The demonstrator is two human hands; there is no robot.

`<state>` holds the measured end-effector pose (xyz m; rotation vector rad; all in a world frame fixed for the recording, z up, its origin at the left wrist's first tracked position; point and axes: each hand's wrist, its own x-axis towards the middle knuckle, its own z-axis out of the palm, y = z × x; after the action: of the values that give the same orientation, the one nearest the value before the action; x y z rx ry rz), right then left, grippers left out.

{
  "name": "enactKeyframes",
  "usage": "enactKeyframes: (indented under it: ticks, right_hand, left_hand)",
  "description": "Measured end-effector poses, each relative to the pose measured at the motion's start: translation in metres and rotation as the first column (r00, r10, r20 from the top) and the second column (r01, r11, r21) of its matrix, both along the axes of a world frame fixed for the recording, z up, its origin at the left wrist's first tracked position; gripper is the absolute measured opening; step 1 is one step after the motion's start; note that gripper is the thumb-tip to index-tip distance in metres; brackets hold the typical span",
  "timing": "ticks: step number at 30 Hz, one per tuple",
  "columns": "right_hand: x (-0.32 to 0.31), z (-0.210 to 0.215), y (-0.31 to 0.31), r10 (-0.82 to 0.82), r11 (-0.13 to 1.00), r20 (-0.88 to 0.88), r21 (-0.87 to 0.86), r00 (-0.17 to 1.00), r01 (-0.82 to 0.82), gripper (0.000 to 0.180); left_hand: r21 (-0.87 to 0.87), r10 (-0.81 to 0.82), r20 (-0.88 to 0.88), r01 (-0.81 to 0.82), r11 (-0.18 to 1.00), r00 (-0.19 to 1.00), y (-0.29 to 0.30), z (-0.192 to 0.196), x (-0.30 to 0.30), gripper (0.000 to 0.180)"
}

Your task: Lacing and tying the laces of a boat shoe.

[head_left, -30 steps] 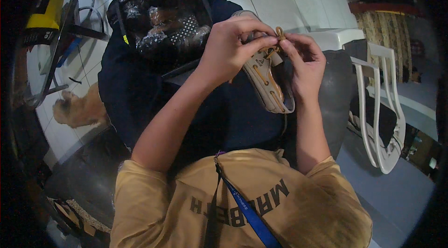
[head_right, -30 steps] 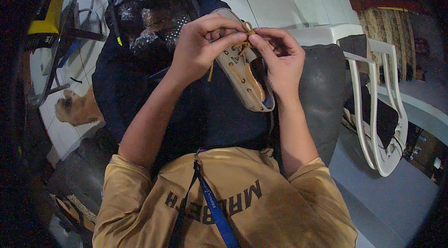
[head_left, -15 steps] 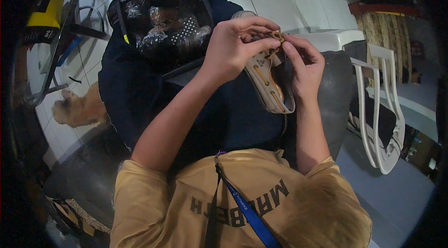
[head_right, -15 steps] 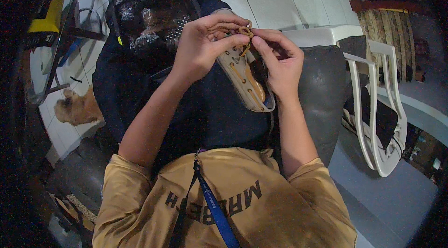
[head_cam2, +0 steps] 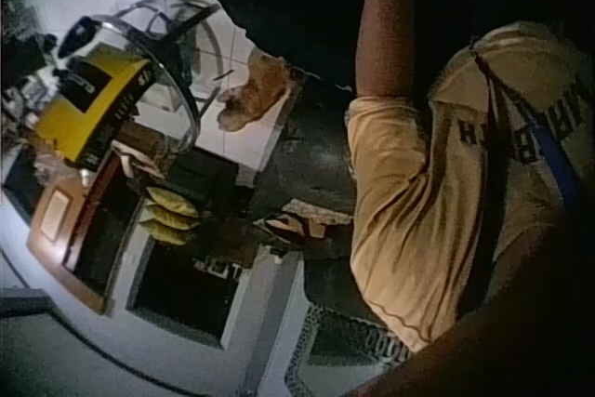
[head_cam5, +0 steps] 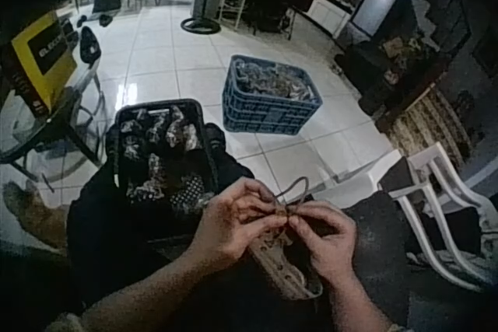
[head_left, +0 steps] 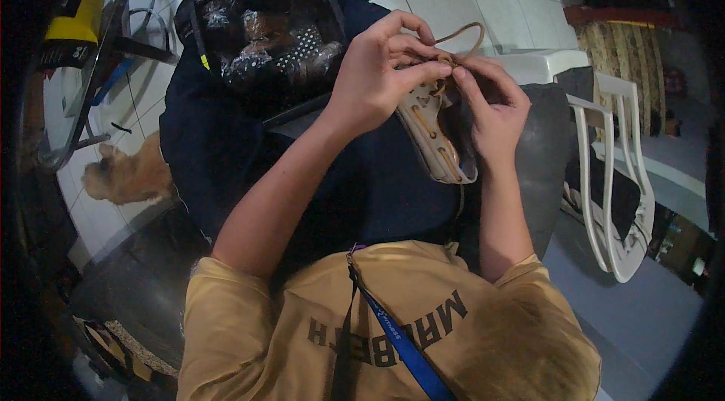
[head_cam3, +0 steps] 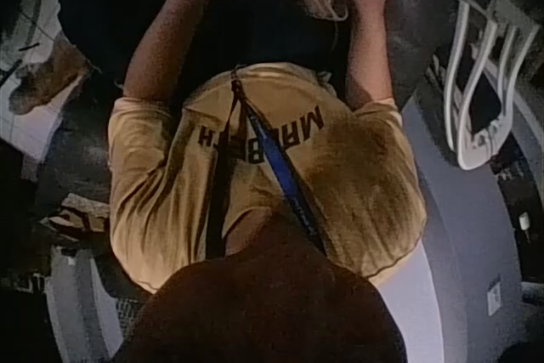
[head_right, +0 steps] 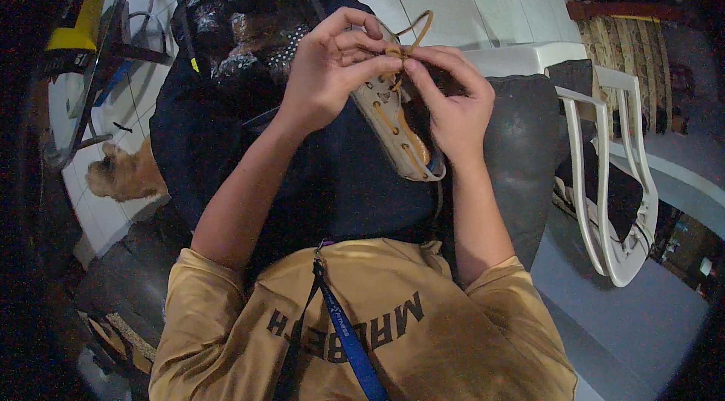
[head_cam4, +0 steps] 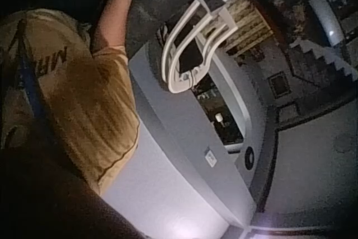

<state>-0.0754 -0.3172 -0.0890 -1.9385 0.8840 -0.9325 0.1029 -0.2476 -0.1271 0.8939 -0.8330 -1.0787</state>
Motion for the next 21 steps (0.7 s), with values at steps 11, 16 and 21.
enactKeyframes:
  ticks: [11, 16, 21]
  right_hand:
    - [0.006, 0.004, -0.001, 0.000, 0.941, -0.115, -0.337, 0.993, -0.039, 0.016]
    - [0.004, -0.004, 0.000, -0.029, 0.971, -0.070, -0.239, 0.997, 0.012, 0.017]
    - [0.007, -0.003, 0.001, -0.033, 0.967, -0.049, -0.253, 0.998, 0.020, 0.016]
  left_hand:
    - [0.026, -0.113, -0.046, 0.114, 0.993, 0.993, 0.002, 0.011, 0.006, 0.039]
    - [0.012, -0.093, 0.034, 0.093, 0.996, 0.995, 0.002, 0.012, 0.005, 0.041]
    - [0.019, -0.084, -0.004, 0.084, 0.996, 0.996, 0.003, 0.017, 0.002, 0.043]
